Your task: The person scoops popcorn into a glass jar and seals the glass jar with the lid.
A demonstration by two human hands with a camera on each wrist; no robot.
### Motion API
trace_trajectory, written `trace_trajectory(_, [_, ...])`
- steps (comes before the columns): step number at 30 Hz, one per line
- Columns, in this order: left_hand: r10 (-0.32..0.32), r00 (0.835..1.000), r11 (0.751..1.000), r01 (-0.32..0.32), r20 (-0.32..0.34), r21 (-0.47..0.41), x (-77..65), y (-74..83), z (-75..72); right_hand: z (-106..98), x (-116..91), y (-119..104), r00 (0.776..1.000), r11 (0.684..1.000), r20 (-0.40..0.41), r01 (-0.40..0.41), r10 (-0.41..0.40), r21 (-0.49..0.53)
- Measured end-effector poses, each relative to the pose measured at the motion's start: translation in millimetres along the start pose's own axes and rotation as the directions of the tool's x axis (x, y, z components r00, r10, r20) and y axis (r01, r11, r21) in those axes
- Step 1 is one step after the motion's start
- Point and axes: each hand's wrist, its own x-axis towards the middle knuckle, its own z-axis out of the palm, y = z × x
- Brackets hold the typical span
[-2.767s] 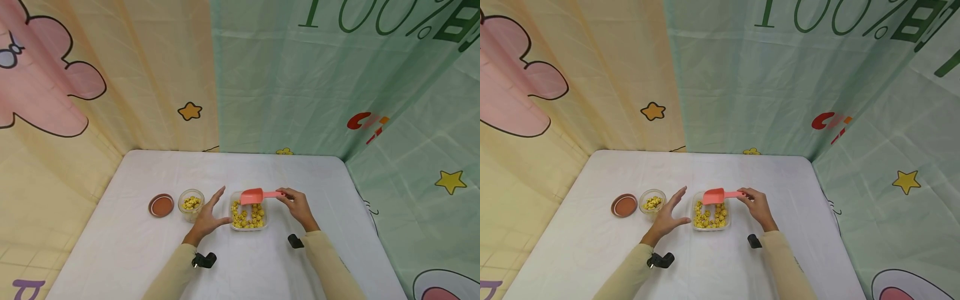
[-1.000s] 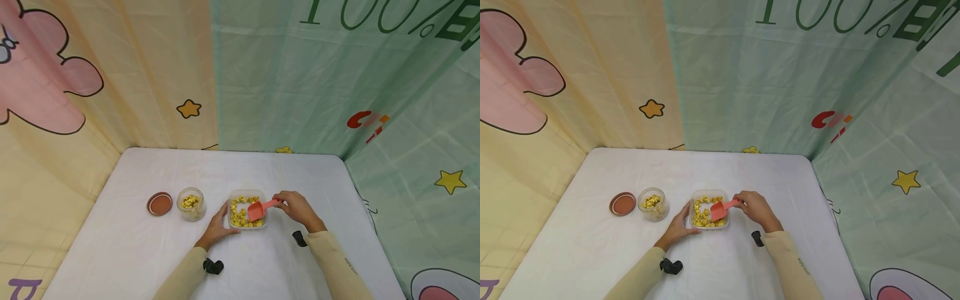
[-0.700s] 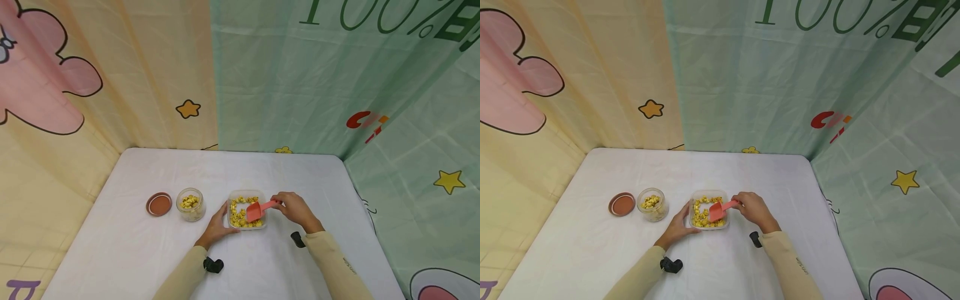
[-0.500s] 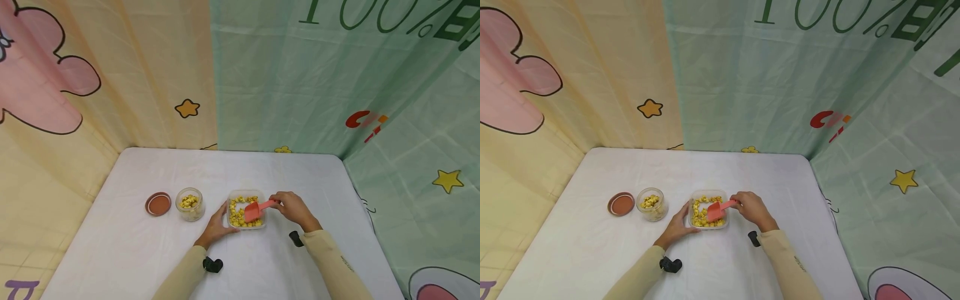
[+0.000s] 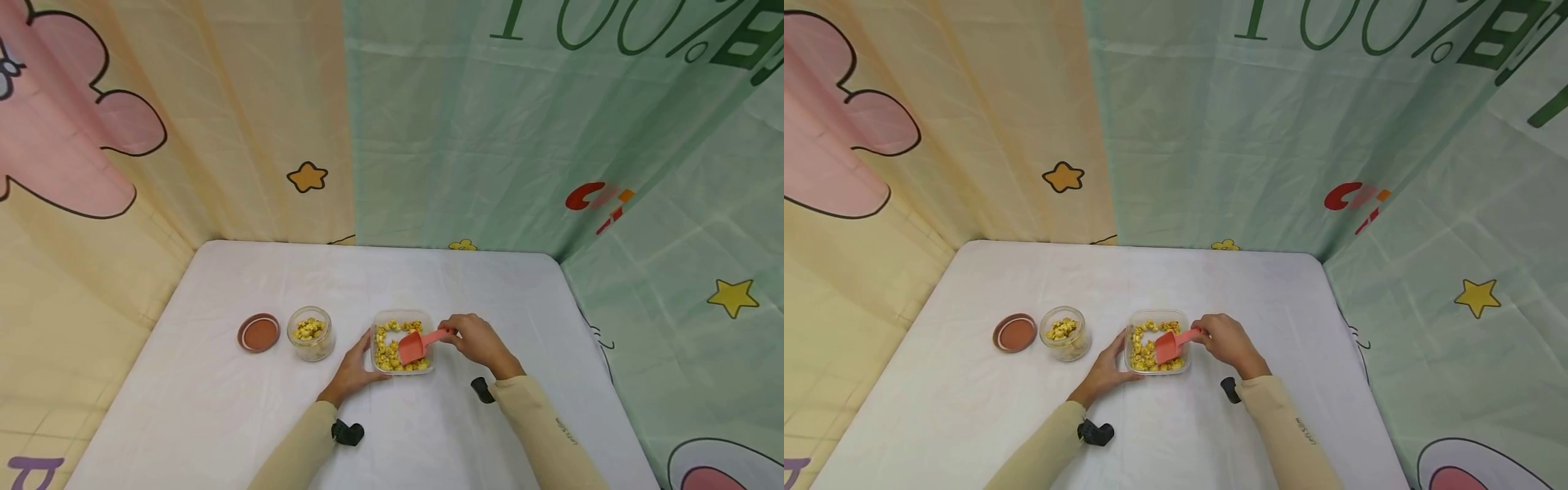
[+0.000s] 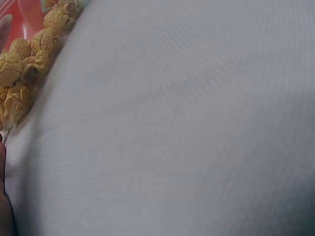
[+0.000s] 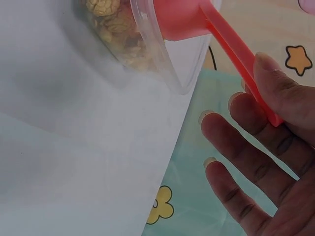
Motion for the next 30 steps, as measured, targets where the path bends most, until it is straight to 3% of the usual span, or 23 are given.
trace_trajectory(8, [0.001,1.000,1.000,-0.001,-0.005,-0.009,-0.9,0.6,0.1,7,0,2,1.000,1.000,-0.022,0.001,-0.001,0.026])
trace_trajectory(15, [0.043,0.999,0.999,-0.043,-0.005,-0.021,0.6,-2.0,0.4,19,-3,7,0.999,0.997,-0.045,-0.009,0.012,0.072])
trace_trajectory(30, [0.006,1.000,0.995,-0.005,0.009,-0.099,1.3,-1.2,1.8,43,-10,17,0.992,0.992,-0.122,0.046,-0.032,0.118])
